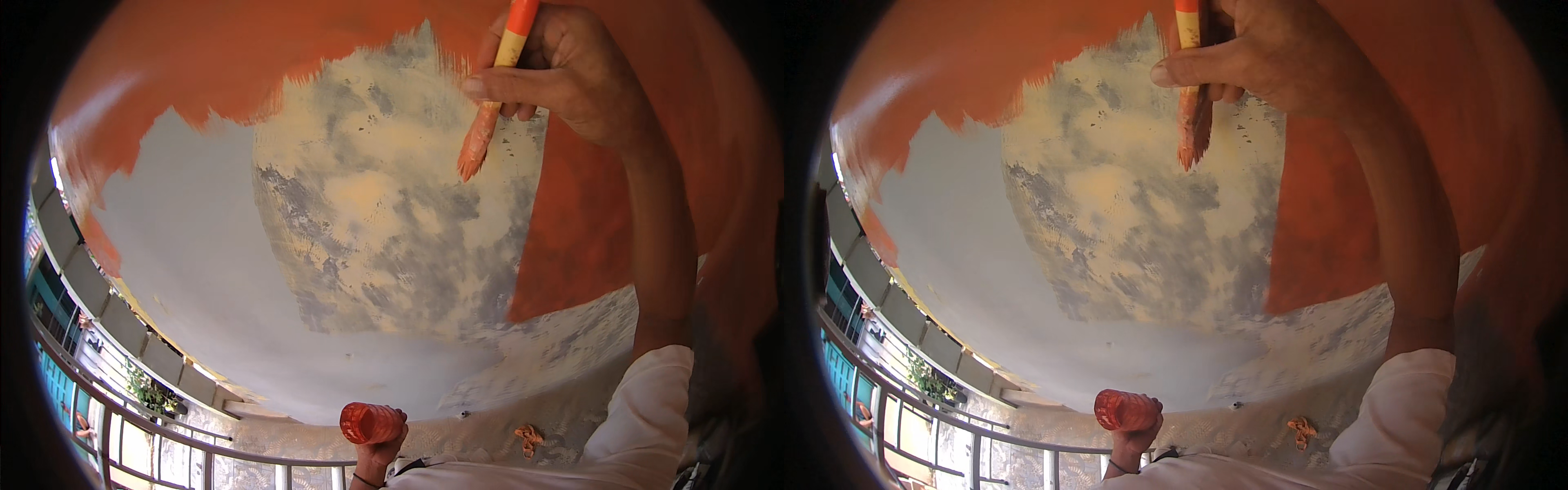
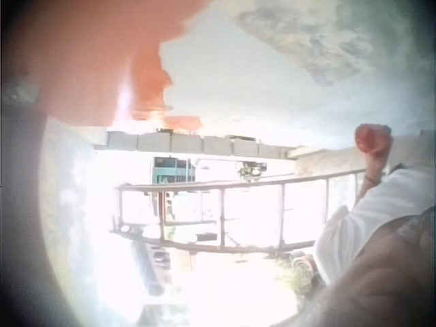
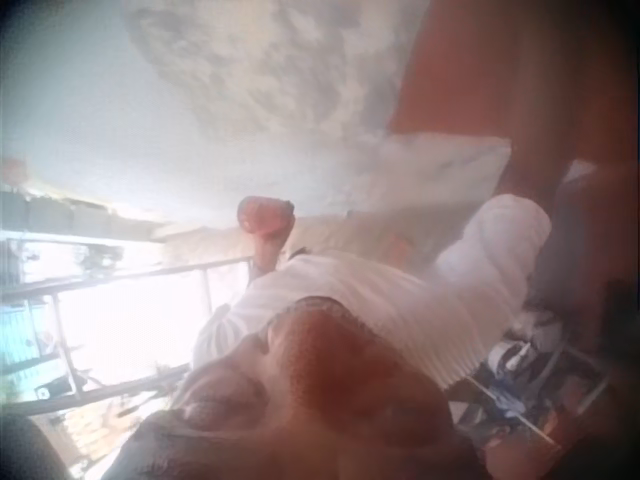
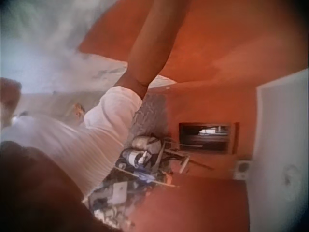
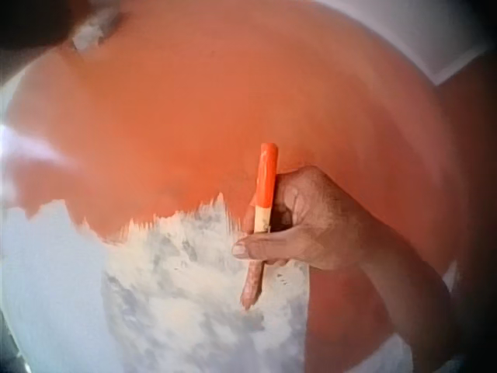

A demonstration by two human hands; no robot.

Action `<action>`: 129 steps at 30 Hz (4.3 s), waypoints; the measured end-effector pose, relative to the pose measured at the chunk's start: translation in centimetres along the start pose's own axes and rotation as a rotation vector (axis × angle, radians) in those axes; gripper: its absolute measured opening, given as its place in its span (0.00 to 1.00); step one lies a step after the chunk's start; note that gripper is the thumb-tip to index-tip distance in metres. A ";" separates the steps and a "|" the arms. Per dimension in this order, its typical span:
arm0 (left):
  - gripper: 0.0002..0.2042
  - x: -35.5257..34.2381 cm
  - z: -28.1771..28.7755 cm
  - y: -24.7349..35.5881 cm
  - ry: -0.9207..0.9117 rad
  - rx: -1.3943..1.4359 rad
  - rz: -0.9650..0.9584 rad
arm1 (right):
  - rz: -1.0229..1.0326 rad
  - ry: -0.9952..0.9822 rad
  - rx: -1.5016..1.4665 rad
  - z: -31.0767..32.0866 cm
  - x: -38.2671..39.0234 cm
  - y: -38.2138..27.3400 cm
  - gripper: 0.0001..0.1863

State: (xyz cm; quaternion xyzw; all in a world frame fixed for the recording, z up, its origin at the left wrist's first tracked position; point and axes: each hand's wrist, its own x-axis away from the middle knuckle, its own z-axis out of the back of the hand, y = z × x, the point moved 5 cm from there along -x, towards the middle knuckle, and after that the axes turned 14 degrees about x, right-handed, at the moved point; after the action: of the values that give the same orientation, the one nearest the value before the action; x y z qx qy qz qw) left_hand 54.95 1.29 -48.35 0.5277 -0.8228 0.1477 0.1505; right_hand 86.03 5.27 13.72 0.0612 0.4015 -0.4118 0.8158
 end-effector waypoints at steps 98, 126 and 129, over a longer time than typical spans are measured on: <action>0.21 -0.8 1.6 0.0 0.000 0.113 -0.099 | 0.243 0.373 0.389 3.6 -6.5 -2.6 0.10; 0.19 -0.5 1.4 -0.7 0.011 0.107 -0.126 | 0.381 0.651 0.554 5.3 -6.5 -4.6 0.08; 0.18 -0.8 1.3 -1.4 -0.002 0.116 -0.107 | 0.503 0.780 0.529 5.7 -4.6 -5.6 0.07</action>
State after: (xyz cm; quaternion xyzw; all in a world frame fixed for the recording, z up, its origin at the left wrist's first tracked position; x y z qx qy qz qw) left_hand 56.45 0.86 -49.71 0.5791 -0.7836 0.1860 0.1265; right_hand 83.85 2.03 22.08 0.5075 0.5304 -0.2374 0.6362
